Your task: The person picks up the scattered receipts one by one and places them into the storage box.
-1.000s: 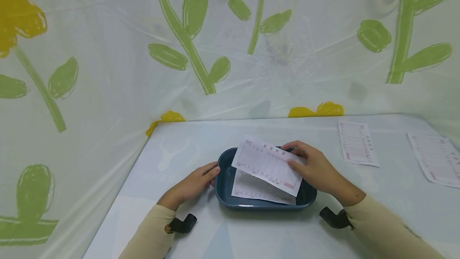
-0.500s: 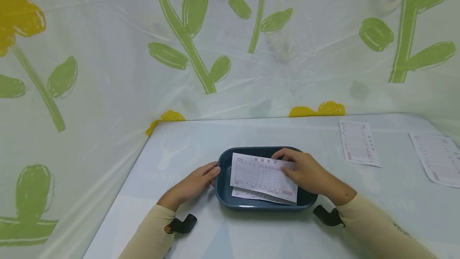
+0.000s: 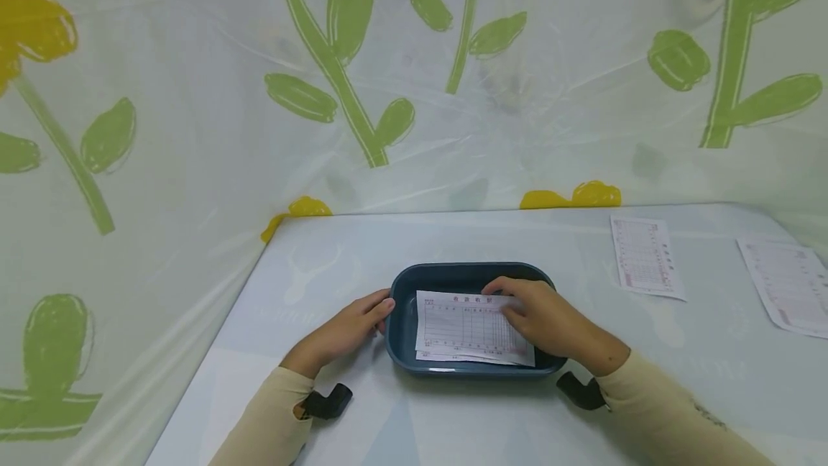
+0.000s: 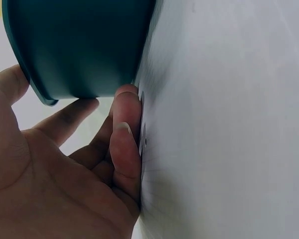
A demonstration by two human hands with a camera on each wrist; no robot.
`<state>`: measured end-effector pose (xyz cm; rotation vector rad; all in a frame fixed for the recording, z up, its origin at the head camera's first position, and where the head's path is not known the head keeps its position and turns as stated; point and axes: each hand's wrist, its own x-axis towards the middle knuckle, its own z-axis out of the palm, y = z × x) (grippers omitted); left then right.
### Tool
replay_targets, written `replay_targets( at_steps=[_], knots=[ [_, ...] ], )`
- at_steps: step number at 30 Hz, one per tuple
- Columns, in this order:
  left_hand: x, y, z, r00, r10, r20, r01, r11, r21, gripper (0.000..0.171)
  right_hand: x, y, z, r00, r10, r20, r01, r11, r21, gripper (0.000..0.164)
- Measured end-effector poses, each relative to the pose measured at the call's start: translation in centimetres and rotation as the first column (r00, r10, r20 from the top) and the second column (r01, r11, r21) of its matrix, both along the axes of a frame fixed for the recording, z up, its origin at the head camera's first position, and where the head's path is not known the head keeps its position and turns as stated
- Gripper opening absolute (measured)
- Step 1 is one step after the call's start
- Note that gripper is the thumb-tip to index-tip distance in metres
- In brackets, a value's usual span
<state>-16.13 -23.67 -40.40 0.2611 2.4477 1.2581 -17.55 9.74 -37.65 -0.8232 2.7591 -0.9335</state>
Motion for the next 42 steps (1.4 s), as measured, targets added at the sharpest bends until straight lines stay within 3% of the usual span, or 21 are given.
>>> replay_targets(
  at_steps=[12,21,28,36,42],
  knots=[
    [-0.3,0.5,0.2,1.0,0.005,-0.008,-0.005,1.0,-0.002,0.056,0.8,-0.6,-0.7,0.975,-0.01,-0.222,0.061,0.973,0.224,0.032],
    [-0.2,0.8,0.5,1.0,0.003,-0.023,-0.003,1.0,0.008,0.05,1.1,-0.9,-0.8,0.969,-0.011,-0.249,0.087,0.951,0.297,0.034],
    [0.2,1.7,0.9,0.994,0.107,-0.033,-0.107,0.994,-0.004,0.05,1.1,-1.3,-0.9,0.976,-0.019,-0.215,0.094,0.934,0.345,0.034],
    [0.4,3.6,1.7,0.967,0.171,-0.19,-0.182,0.982,-0.042,0.05,1.3,-1.3,-0.8,0.962,0.025,-0.271,0.083,0.921,0.381,0.036],
    [-0.1,5.3,1.7,0.936,0.199,-0.29,-0.222,0.974,-0.048,0.055,1.3,-1.2,-0.9,0.952,0.044,-0.304,0.067,0.937,0.344,0.034]
  ],
)
